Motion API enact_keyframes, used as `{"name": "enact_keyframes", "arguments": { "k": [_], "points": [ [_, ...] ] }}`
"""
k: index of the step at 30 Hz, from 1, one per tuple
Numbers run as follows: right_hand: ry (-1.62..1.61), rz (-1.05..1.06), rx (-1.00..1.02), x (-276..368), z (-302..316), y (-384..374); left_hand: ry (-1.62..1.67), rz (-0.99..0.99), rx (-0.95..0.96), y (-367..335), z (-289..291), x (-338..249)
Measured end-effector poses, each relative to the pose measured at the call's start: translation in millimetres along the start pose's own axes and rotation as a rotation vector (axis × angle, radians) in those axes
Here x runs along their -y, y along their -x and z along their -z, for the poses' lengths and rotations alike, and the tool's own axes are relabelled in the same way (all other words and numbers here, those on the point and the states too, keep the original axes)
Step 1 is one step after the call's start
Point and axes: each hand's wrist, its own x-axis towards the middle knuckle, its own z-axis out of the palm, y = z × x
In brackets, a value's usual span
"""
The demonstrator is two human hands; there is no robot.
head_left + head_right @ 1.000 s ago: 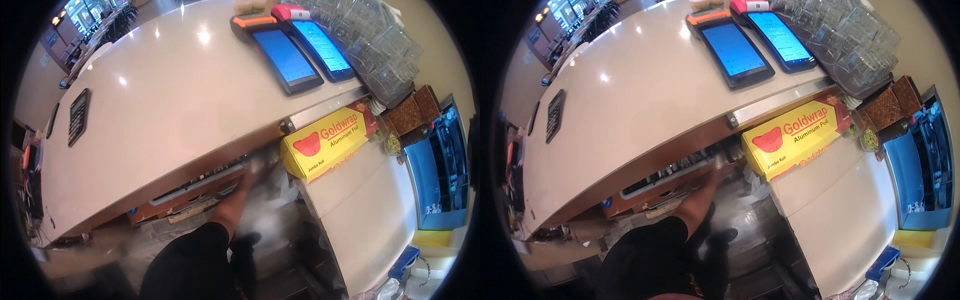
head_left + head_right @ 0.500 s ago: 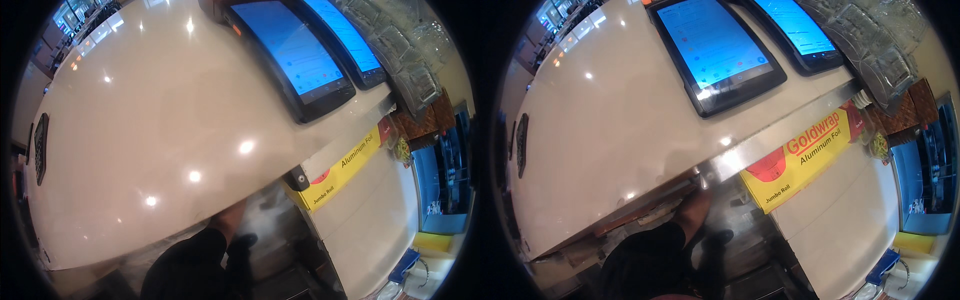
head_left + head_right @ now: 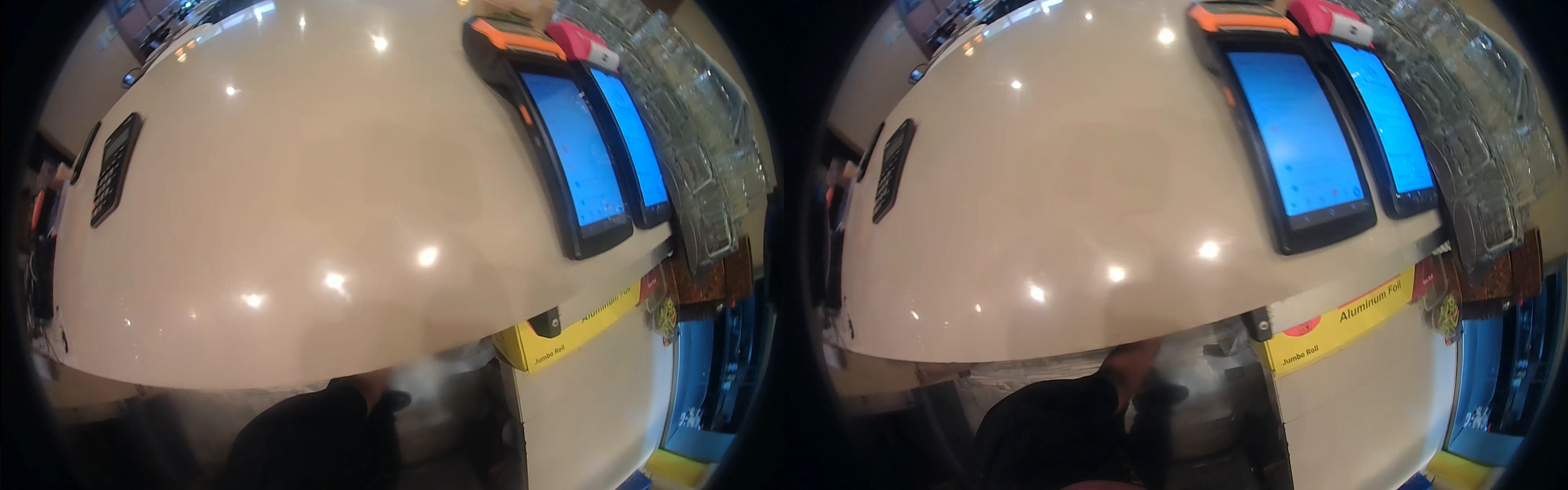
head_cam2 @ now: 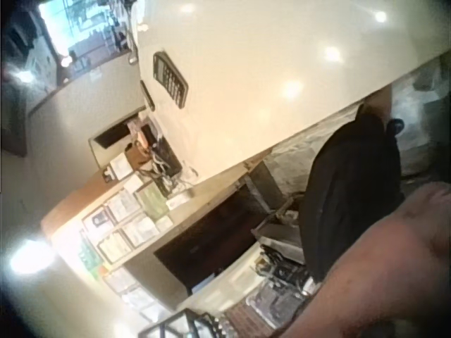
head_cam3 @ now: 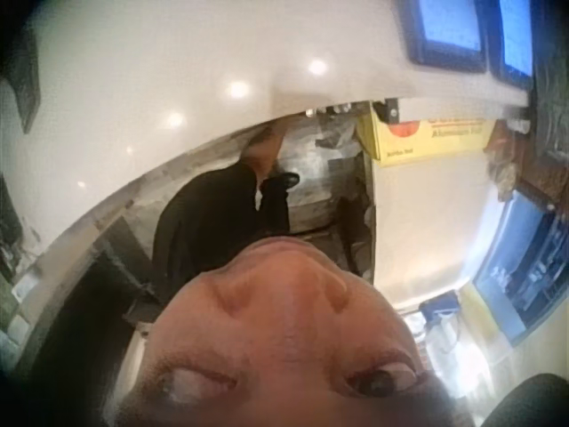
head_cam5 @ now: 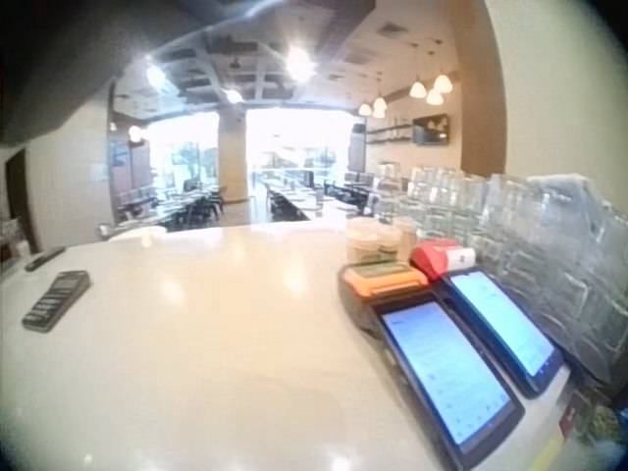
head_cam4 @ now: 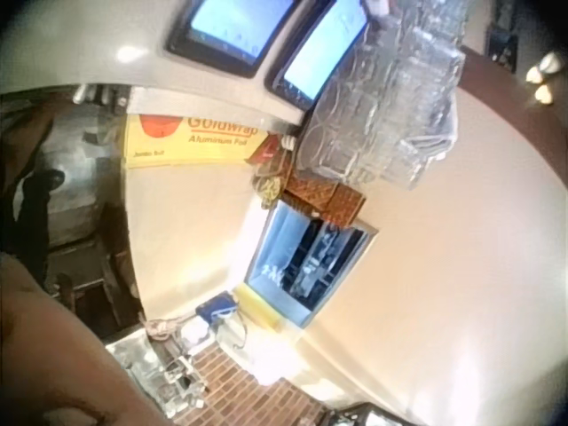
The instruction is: The person washes their hands in a sink, pours hot water from a kettle into a glass, and wipes the counter with a cloth. They then open a packet and stir the contents into the glass using a spoon.
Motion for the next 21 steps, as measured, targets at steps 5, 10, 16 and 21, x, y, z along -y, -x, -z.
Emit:
{"name": "enact_keyframes", "arguments": {
  "k": [5,10,16,21],
  "points": [
    [0.074,0.044,0.08,19,1,-3,0.065,-0.014,-0.006,38,24,12],
    [0.084,0.063,0.194,28,-12,4,0.077,-0.026,0.025,95,52,23],
    [0.01,0.068,0.379,54,-23,22,0.06,-0.114,0.107,184,70,0],
    [-0.261,0.133,0.49,67,-6,61,-0.093,-0.27,0.365,287,50,-46]
  ]
}}
